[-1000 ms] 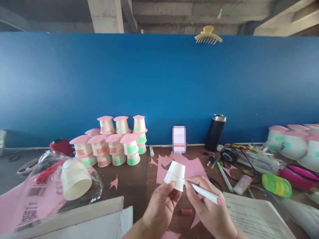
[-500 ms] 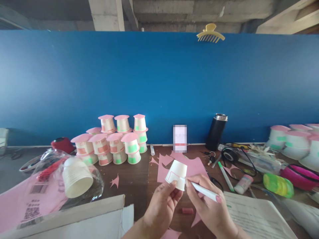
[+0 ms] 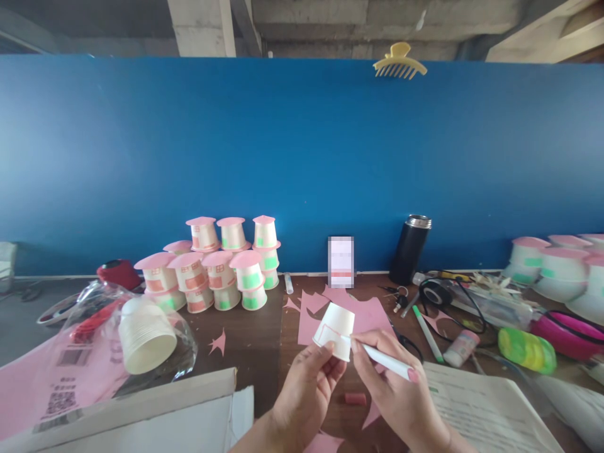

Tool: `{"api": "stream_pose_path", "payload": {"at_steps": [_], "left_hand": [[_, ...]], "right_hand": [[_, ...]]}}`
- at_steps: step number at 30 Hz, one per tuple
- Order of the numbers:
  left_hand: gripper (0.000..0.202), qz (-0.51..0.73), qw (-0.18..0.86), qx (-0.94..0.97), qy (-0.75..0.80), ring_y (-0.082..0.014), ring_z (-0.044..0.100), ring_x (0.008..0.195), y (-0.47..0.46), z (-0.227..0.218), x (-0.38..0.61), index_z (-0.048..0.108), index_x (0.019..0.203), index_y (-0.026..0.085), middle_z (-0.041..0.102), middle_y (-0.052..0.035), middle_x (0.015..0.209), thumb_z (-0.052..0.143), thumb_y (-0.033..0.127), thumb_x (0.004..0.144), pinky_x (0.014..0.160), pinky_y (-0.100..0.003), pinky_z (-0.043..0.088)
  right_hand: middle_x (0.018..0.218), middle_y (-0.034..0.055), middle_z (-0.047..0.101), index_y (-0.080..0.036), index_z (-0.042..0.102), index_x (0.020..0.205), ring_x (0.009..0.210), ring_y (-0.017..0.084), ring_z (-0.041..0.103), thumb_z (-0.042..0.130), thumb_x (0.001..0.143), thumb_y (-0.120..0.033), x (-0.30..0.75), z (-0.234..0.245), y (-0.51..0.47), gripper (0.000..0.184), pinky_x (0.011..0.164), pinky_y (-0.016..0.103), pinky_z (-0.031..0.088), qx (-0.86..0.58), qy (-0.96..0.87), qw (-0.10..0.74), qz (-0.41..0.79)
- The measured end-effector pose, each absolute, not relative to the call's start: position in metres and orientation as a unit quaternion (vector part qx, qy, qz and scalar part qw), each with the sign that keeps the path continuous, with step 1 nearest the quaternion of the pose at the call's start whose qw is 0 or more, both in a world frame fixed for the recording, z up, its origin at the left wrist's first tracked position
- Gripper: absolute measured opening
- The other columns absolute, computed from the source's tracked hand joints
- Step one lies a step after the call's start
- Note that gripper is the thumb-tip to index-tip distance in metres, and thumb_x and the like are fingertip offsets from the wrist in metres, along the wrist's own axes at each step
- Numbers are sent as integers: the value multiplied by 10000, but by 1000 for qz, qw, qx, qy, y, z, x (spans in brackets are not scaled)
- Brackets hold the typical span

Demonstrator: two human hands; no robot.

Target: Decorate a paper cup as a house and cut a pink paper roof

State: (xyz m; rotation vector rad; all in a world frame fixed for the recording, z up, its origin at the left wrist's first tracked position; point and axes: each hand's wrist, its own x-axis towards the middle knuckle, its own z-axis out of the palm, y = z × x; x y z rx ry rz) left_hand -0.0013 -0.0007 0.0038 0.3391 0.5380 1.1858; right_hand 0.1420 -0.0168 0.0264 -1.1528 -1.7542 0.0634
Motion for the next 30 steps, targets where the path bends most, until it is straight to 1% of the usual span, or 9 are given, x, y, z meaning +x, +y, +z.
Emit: {"api": "stream_pose_path", "payload": {"at_steps": [11, 21, 30], "left_hand": [[65, 555, 779, 146, 253, -155, 638, 795, 1, 3, -3, 694, 790, 85, 696, -101, 853, 731, 134, 769, 786, -280, 519], [43, 564, 773, 123, 263, -159, 646, 772, 1, 4, -2, 678, 772, 80, 695, -106, 824, 717, 96, 766, 766, -283, 532], [60, 563, 773, 119, 267, -162, 650, 771, 0, 6, -2, 670, 762, 90, 694, -103, 816, 729, 100, 756, 760, -278, 534]], "right_hand": [[758, -2, 642, -219, 617, 888, 637, 140, 617, 559, 916, -233, 142, 27, -17, 66, 637, 241, 477, -476, -721, 503, 33], [730, -8, 634, -220, 617, 873, 579, 137, 588, 561, 911, -244, 141, 27, -18, 71, 613, 246, 473, -482, -719, 500, 18], [744, 1, 646, -217, 620, 878, 595, 146, 606, 553, 916, -254, 142, 27, -18, 86, 595, 251, 472, -488, -721, 492, 24]]}}
